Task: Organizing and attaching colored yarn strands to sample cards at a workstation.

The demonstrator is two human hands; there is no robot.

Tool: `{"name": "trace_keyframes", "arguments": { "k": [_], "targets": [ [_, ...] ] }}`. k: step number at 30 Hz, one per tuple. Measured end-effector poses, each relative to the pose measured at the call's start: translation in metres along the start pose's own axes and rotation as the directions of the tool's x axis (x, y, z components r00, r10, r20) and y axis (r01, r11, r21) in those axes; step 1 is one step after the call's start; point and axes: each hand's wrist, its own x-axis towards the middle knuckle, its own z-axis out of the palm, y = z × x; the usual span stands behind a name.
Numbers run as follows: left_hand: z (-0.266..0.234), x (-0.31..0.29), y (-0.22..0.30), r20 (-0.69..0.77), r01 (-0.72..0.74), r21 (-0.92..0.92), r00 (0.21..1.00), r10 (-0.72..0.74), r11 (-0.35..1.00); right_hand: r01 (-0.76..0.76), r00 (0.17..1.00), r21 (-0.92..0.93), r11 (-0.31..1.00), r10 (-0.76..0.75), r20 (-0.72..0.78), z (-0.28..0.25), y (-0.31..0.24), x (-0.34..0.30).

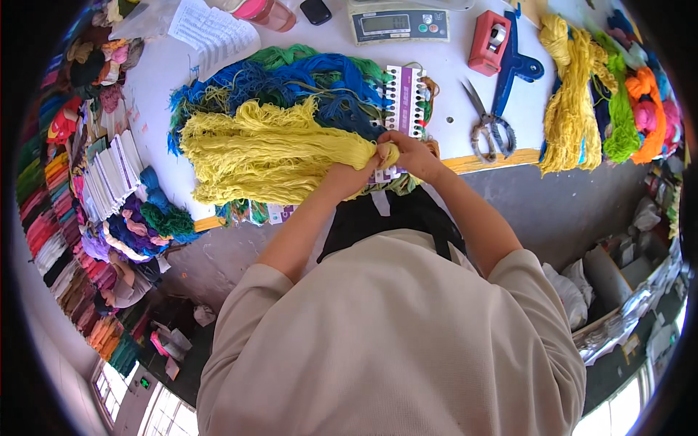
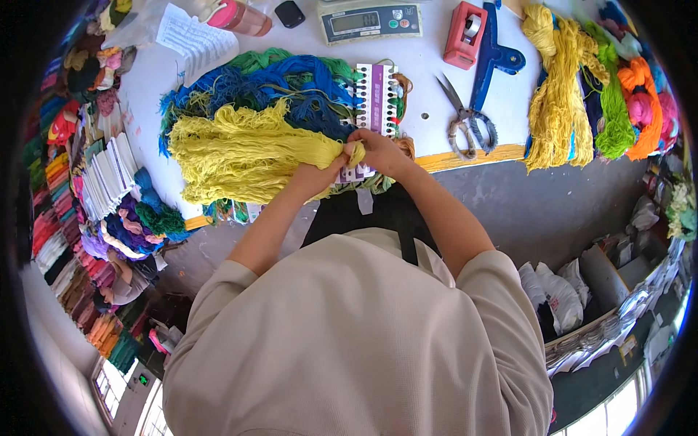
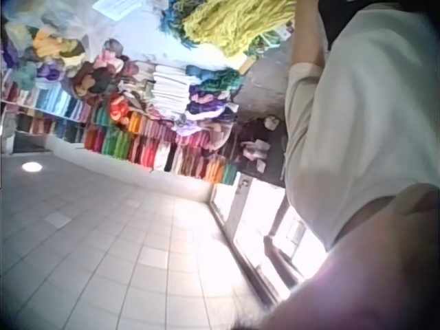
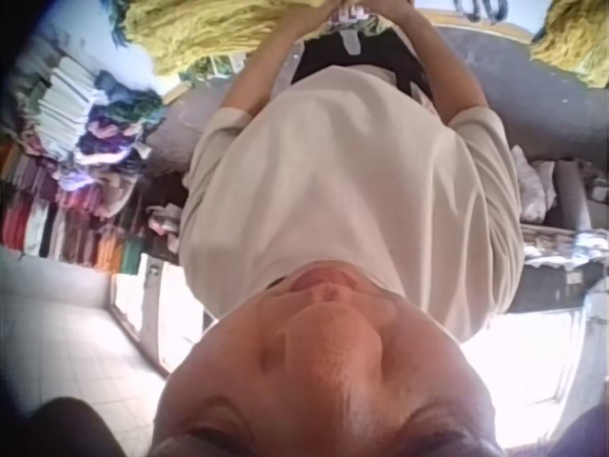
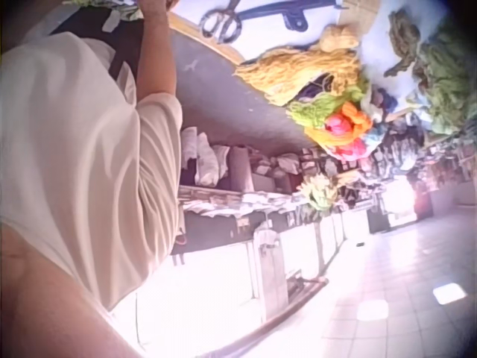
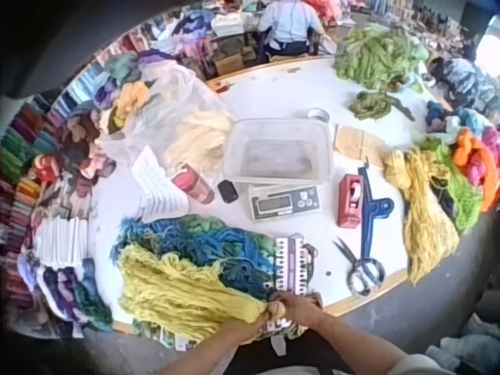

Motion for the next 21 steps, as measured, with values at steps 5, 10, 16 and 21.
{"name": "trace_keyframes", "arguments": {
  "k": [5,10,16,21],
  "targets": [
    [0.015,0.016,-0.033,-0.074,-0.306,0.455,0.923,0.378,0.836,0.026,0.998,-0.106,0.994,-0.033,-0.059,0.010,0.007,0.006],
    [-0.006,0.024,0.013,0.275,0.258,0.096,0.921,-0.275,0.961,0.051,0.993,-0.246,0.968,-0.076,-0.095,0.011,0.015,-0.001],
    [-0.060,-0.015,-0.022,0.459,0.460,-0.739,0.878,-0.133,0.492,0.032,0.971,-0.510,0.860,-0.148,-0.188,0.020,-0.003,-0.007],
    [-0.133,-0.070,-0.065,0.125,0.112,-0.990,0.976,0.179,0.086,0.023,0.963,-0.511,0.859,-0.156,-0.219,0.019,-0.001,-0.006]
  ]
}}
